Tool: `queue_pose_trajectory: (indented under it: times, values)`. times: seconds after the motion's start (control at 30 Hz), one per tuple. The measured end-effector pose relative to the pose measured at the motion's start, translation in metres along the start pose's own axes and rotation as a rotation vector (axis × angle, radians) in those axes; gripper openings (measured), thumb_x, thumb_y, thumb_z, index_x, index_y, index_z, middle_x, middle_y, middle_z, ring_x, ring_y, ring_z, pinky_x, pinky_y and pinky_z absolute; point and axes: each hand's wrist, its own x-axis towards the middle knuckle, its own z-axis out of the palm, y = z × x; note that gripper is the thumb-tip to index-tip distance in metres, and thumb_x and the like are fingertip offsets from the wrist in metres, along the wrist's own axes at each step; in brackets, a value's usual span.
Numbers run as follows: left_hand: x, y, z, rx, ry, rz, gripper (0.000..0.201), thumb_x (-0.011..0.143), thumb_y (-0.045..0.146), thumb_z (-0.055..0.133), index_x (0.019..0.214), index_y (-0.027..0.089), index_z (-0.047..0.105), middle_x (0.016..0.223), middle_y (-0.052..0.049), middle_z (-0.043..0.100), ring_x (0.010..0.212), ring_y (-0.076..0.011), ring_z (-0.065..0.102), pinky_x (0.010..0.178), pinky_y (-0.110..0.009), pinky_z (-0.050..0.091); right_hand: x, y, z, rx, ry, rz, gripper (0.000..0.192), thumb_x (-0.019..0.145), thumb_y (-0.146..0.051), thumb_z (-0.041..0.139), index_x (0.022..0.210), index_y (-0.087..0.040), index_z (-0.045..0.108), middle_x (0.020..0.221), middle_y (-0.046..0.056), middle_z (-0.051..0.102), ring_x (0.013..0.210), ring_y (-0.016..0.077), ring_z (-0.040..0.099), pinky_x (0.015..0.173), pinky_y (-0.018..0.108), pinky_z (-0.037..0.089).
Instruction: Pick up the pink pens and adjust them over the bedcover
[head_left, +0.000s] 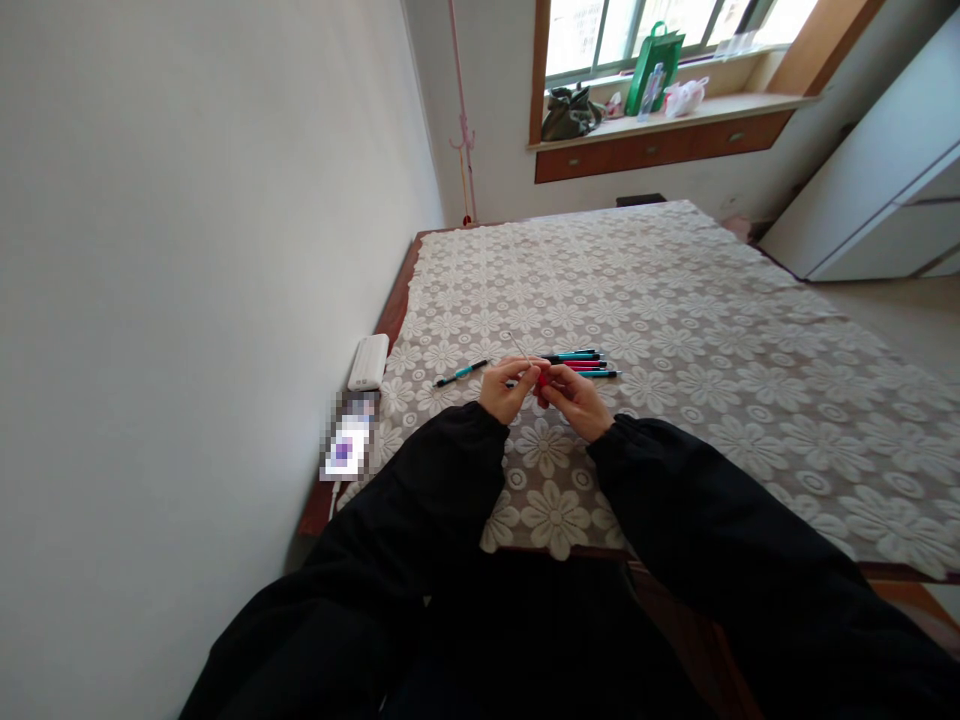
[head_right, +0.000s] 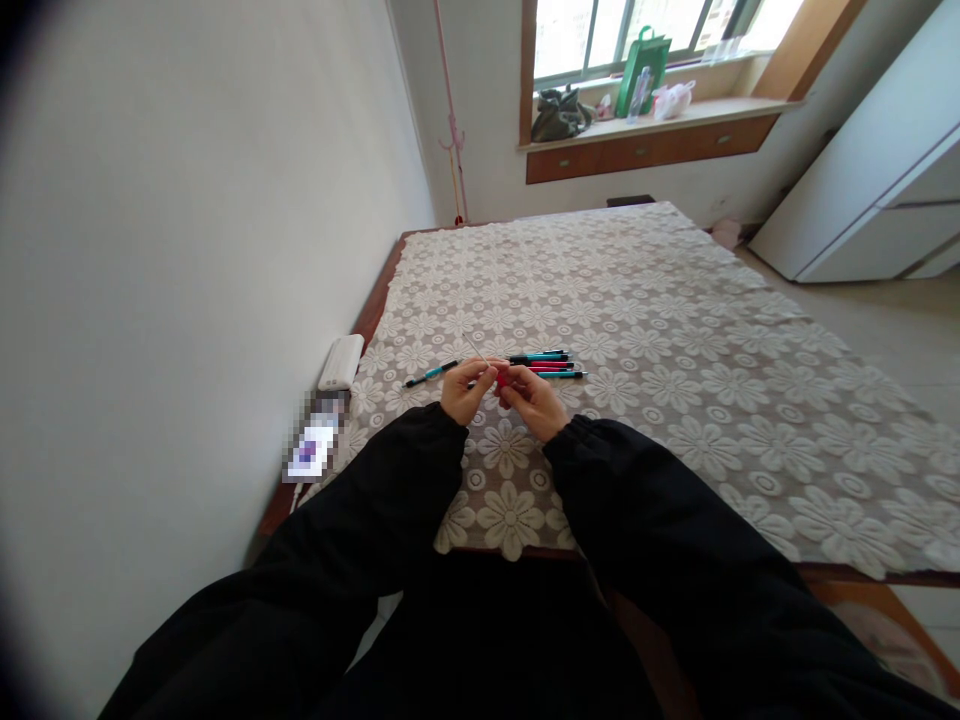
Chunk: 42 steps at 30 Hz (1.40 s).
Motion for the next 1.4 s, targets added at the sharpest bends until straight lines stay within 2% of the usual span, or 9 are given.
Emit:
queue_pose_trajectory:
  times: [0.17, 0.3, 0.37, 0.57, 0.87, 1.07, 1.23, 1.4]
  values:
    - [-0.001, -0.003, 0.000, 0.004, -0.018, 0.027, 0.038, 0.097, 0.053, 0.063, 0.105, 0.021, 0.081, 0.111, -0.012, 0.077, 0.104, -0.0238, 0.070, 0.075, -0.032, 0.057, 0.000, 0.000, 0.000, -0.005, -0.004, -0.005, 0.039, 0.089, -0.053, 0.070, 0.108, -0.021, 0.059, 0.085, 0.002, 0.063, 0.068, 0.0144, 0.062, 0.065, 0.031, 0.053]
    - [0.000, -0.004, 0.000, 0.008, -0.019, 0.066, 0.043, 0.104, 0.051, 0.050, 0.106, 0.022, 0.081, 0.108, -0.011, 0.077, 0.104, -0.0237, 0.070, 0.088, -0.038, 0.056, 0.000, -0.002, 0.000, 0.005, -0.010, 0.006, 0.038, 0.089, -0.053, 0.070, 0.106, -0.021, 0.058, 0.086, 0.002, 0.064, 0.068, 0.0145, 0.062, 0.066, 0.032, 0.053]
    - [0.000, -0.003, 0.001, 0.020, -0.027, 0.078, 0.043, 0.103, 0.052, 0.050, 0.106, 0.022, 0.081, 0.108, -0.011, 0.078, 0.104, -0.0239, 0.070, 0.092, -0.039, 0.055, 0.000, -0.001, 0.000, 0.009, -0.013, 0.005, 0.037, 0.089, -0.052, 0.070, 0.105, -0.021, 0.058, 0.086, 0.002, 0.063, 0.068, 0.0145, 0.062, 0.065, 0.032, 0.053]
    - [-0.002, -0.001, 0.000, 0.026, -0.041, 0.038, 0.040, 0.098, 0.052, 0.058, 0.113, 0.021, 0.079, 0.112, -0.011, 0.077, 0.104, -0.0236, 0.069, 0.076, -0.032, 0.057, 0.000, 0.000, 0.000, 0.021, -0.023, 0.001, 0.034, 0.089, -0.049, 0.071, 0.105, -0.021, 0.059, 0.085, 0.002, 0.063, 0.067, 0.0143, 0.062, 0.065, 0.031, 0.051]
    - [-0.002, -0.005, 0.000, -0.017, -0.072, 0.072, 0.044, 0.101, 0.056, 0.055, 0.111, 0.020, 0.079, 0.113, -0.012, 0.076, 0.105, -0.0240, 0.069, 0.080, -0.034, 0.057, 0.000, -0.002, 0.001, 0.041, -0.012, -0.015, 0.037, 0.089, -0.051, 0.072, 0.105, -0.020, 0.060, 0.085, 0.001, 0.062, 0.066, 0.0133, 0.062, 0.063, 0.030, 0.052]
    - [0.000, -0.010, 0.003, -0.017, -0.039, 0.080, 0.046, 0.105, 0.053, 0.048, 0.108, 0.020, 0.080, 0.110, -0.010, 0.077, 0.099, -0.0222, 0.070, 0.085, -0.038, 0.057, -0.001, -0.002, 0.001, 0.006, -0.012, -0.007, 0.038, 0.088, -0.053, 0.072, 0.105, -0.021, 0.060, 0.086, 0.003, 0.066, 0.068, 0.0147, 0.064, 0.064, 0.031, 0.054]
    - [0.000, -0.011, 0.002, 0.012, -0.016, 0.087, 0.043, 0.102, 0.054, 0.054, 0.106, 0.020, 0.080, 0.107, -0.011, 0.077, 0.100, -0.0218, 0.071, 0.080, -0.033, 0.057, -0.002, -0.002, 0.001, -0.130, 0.041, -0.105, 0.032, 0.092, -0.048, 0.068, 0.108, -0.021, 0.062, 0.089, 0.004, 0.070, 0.081, 0.0181, 0.068, 0.074, 0.033, 0.055]
    - [-0.001, -0.014, 0.002, -0.042, 0.041, -0.018, 0.037, 0.096, 0.054, 0.065, 0.107, 0.021, 0.078, 0.108, -0.010, 0.077, 0.097, -0.0208, 0.072, 0.073, -0.029, 0.055, -0.003, 0.001, 0.000, -0.192, 0.059, -0.138, 0.028, 0.094, -0.041, 0.064, 0.113, -0.021, 0.063, 0.089, 0.004, 0.073, 0.083, 0.0184, 0.070, 0.077, 0.033, 0.054]
